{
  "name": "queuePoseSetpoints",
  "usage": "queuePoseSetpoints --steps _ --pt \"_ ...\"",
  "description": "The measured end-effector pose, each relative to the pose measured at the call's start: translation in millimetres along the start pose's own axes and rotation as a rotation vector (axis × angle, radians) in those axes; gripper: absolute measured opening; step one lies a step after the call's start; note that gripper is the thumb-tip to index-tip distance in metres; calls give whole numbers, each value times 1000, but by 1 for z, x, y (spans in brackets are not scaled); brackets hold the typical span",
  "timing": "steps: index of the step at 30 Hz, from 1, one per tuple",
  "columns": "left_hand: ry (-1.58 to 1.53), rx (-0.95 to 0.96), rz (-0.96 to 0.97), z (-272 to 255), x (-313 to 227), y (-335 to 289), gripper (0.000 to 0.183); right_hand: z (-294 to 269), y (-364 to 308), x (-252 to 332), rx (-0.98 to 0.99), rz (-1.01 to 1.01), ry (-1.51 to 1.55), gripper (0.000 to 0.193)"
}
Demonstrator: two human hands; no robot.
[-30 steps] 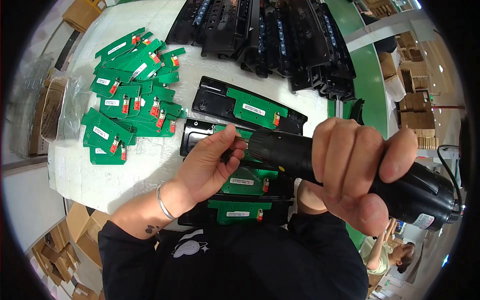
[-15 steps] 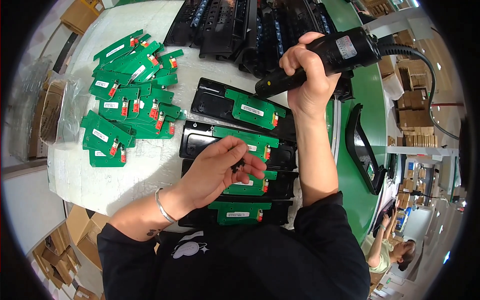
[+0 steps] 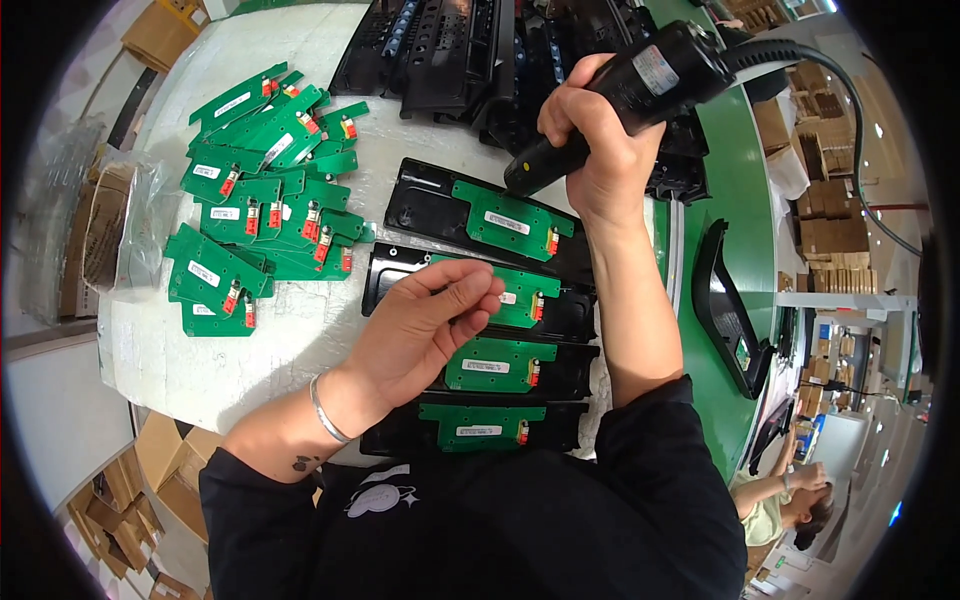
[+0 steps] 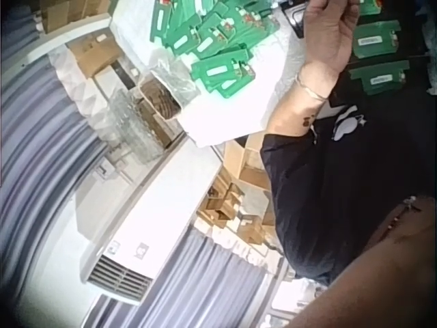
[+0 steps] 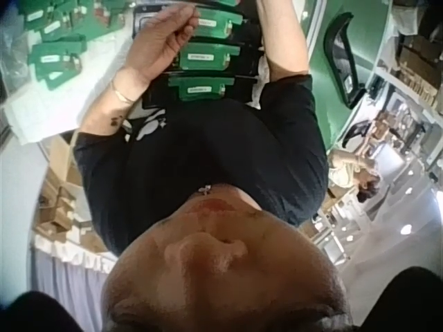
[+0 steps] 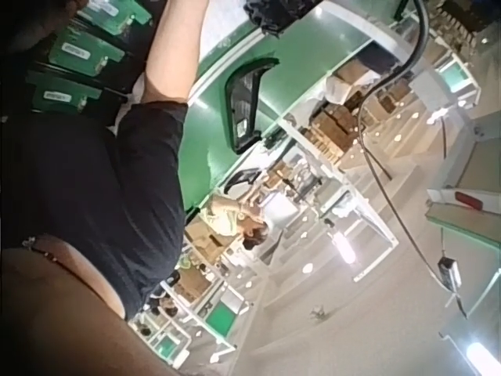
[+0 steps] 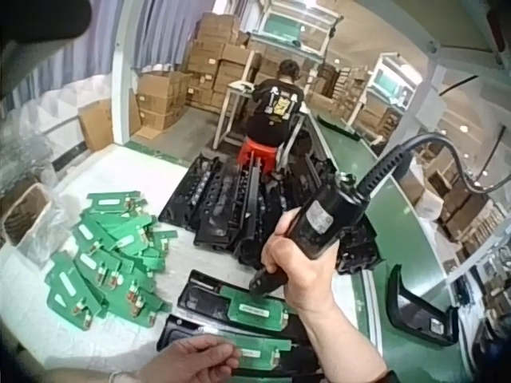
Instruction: Attach green circuit boards to black plastic modules using an electric screwdriver.
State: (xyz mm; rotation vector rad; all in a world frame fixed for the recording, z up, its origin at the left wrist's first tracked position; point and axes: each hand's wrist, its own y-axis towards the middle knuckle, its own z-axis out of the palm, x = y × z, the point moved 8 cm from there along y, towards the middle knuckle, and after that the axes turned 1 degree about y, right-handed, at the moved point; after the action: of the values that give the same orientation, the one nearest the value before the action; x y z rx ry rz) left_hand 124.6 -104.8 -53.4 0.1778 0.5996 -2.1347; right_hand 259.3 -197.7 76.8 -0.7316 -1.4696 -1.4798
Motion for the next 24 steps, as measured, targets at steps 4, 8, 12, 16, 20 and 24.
queuePoseSetpoints --steps 4,8,12,16,20,24 --pt "-73 -46 38 -10 -7 2 14 16 -21 42 20 -111 235 19" --pt "-152 7 34 -5 -6 3 15 36 -49 104 441 -155 427 24" --pt "-178 109 38 0 -6 3 16 38 -59 106 366 -162 326 26" --pt "-233 159 4 -1 -2 4 20 40 -59 102 363 -157 357 25" --pt "-219 82 -84 21 2 -1 37 44 -50 79 316 -247 319 30" --pt "-163 46 -138 8 11 -2 43 36 -12 15 95 -72 312 19"
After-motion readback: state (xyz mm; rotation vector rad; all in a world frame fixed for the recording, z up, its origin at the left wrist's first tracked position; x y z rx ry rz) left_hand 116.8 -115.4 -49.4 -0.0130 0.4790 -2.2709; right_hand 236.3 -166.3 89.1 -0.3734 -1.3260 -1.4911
